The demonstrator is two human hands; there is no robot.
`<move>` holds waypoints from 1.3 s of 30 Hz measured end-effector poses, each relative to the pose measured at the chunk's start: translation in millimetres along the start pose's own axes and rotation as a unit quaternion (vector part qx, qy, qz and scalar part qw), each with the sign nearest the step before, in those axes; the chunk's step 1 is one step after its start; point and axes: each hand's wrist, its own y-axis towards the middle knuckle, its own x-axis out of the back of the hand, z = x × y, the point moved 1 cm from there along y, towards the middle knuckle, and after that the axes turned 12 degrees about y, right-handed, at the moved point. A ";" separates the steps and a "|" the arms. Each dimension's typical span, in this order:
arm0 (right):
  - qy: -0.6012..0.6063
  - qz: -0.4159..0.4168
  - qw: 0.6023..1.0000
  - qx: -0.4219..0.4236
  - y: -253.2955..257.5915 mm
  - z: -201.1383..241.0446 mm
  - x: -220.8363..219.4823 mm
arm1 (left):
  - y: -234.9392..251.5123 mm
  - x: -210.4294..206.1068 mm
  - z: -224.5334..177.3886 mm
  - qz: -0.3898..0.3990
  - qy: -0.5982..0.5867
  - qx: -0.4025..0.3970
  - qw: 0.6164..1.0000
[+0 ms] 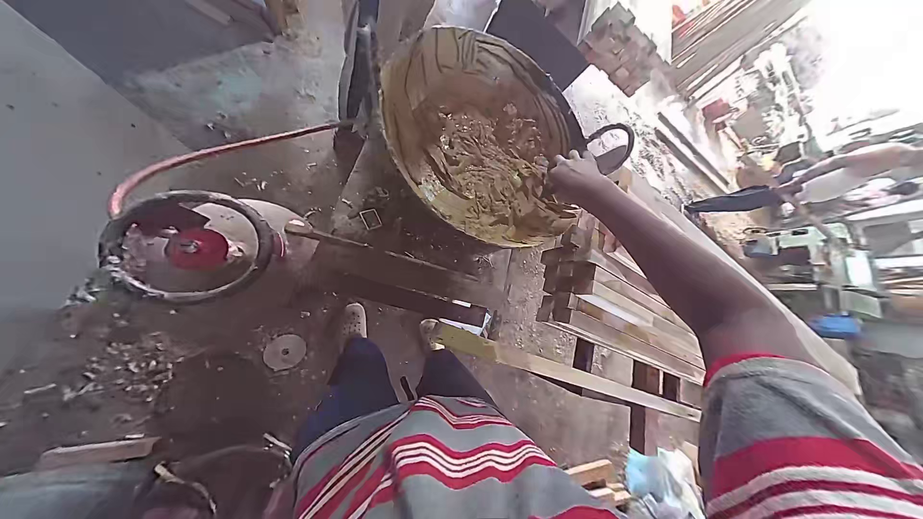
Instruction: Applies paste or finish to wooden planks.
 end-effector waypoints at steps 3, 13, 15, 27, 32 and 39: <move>-0.006 0.056 0.998 -0.018 -12.0 3.2 -6.7 | -67.8 76.0 -110.3 -0.022 -0.181 0.054 0.982; -0.004 0.104 0.993 -0.047 -61.0 -17.4 46.0 | -77.0 118.6 -146.5 -0.035 -0.221 0.105 0.969; 0.086 0.023 0.996 0.003 -58.3 -41.8 17.8 | -67.8 106.6 -141.8 -0.050 -0.238 0.096 0.965; 0.127 -0.064 0.990 0.017 -105.3 -70.0 -31.1 | -49.4 77.6 -155.9 -0.077 -0.176 0.031 0.981; 0.019 -0.006 1.000 -0.011 -73.1 -38.4 7.9 | -56.1 102.9 -172.0 -0.096 -0.161 -0.016 0.982; -0.010 0.082 0.997 -0.012 -70.8 -16.2 27.2 | -95.7 169.4 -223.5 -0.156 0.061 -0.239 0.956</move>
